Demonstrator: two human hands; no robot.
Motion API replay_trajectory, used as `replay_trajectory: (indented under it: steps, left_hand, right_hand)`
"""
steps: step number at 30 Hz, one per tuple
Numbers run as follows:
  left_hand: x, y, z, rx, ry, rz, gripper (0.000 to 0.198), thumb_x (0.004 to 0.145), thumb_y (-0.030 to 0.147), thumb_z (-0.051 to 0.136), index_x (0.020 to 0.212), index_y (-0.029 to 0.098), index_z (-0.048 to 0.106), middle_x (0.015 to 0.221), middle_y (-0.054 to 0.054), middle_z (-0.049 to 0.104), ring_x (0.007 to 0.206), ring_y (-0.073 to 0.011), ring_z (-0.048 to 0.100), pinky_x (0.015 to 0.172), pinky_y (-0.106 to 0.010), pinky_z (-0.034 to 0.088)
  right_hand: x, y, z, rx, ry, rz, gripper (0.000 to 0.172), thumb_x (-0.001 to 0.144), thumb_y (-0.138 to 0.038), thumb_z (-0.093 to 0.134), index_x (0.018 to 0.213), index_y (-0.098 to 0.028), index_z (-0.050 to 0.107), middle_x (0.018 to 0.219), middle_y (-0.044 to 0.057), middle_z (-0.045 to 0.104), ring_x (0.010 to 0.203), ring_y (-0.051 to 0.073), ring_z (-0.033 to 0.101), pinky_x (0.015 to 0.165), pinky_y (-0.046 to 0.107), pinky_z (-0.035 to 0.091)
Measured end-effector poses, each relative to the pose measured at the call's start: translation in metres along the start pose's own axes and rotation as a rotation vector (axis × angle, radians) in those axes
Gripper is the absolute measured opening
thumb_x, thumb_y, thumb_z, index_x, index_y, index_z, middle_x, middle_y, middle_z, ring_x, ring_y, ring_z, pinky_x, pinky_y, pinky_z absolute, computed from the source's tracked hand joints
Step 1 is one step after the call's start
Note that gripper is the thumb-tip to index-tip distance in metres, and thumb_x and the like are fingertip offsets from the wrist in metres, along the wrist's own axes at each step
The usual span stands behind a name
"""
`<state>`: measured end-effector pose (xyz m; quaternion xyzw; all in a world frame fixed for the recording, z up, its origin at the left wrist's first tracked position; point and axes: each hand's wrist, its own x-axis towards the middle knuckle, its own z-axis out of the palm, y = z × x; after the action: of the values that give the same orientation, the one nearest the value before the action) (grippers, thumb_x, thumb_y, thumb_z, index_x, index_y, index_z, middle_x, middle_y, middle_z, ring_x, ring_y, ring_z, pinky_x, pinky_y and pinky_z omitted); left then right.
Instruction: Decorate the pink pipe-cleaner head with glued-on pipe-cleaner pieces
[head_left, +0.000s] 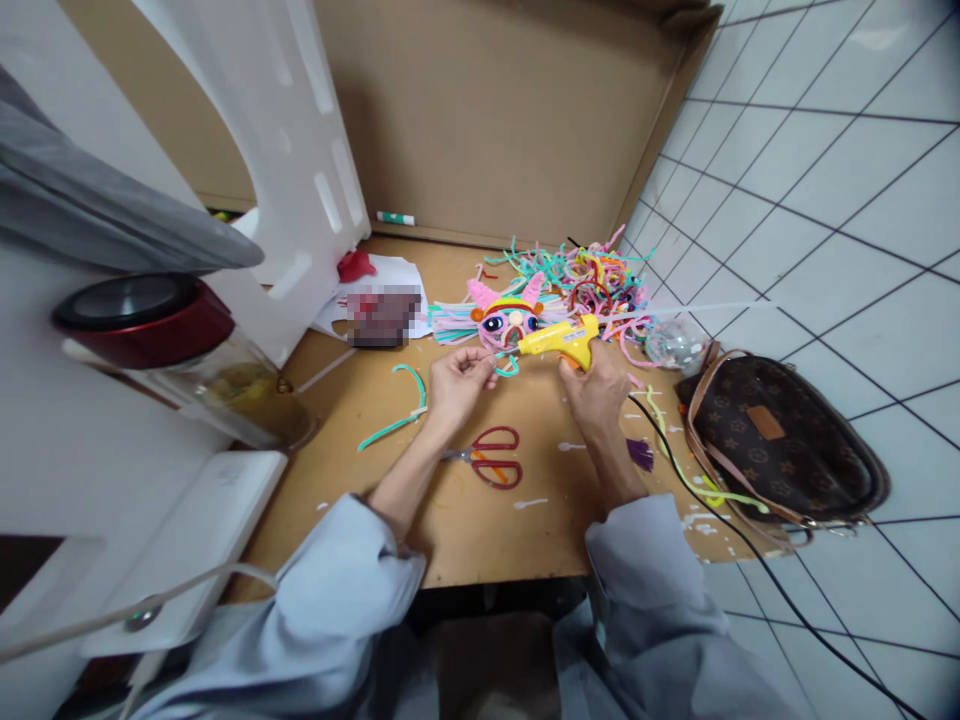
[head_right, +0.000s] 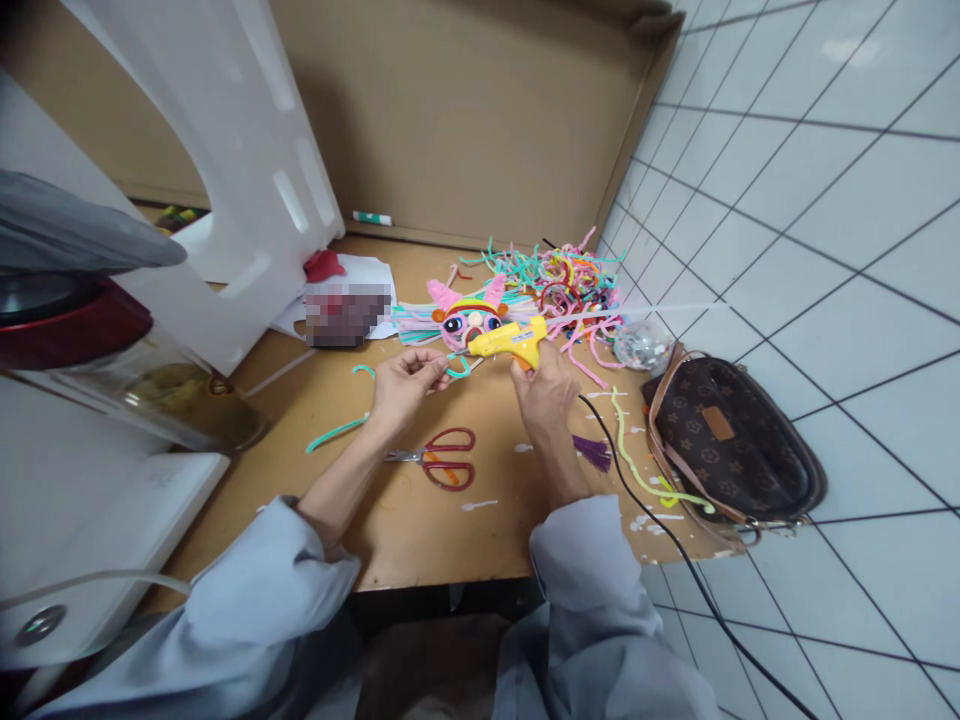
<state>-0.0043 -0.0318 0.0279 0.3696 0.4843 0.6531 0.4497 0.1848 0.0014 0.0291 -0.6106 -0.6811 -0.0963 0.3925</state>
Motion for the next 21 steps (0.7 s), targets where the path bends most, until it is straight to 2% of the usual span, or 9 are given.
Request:
replay_trajectory:
  steps: [21]
  left_hand:
    - [-0.0008,0.0003,-0.0010,0.015,-0.015,-0.003,0.030,0.060,0.038,0.083,0.070,0.016,0.065,0.055,0.002,0.063,0.050,-0.0089,0.055,0.055,-0.022,0.047]
  right_hand:
    - [0.0003,0.0031,0.0015,-0.019,0.053,-0.063,0.019,0.083,-0.033,0.052,0.095,-0.020,0.062,0.086,0.009,0.070,0.078,0.025,0.060,0.065,0.031,0.038]
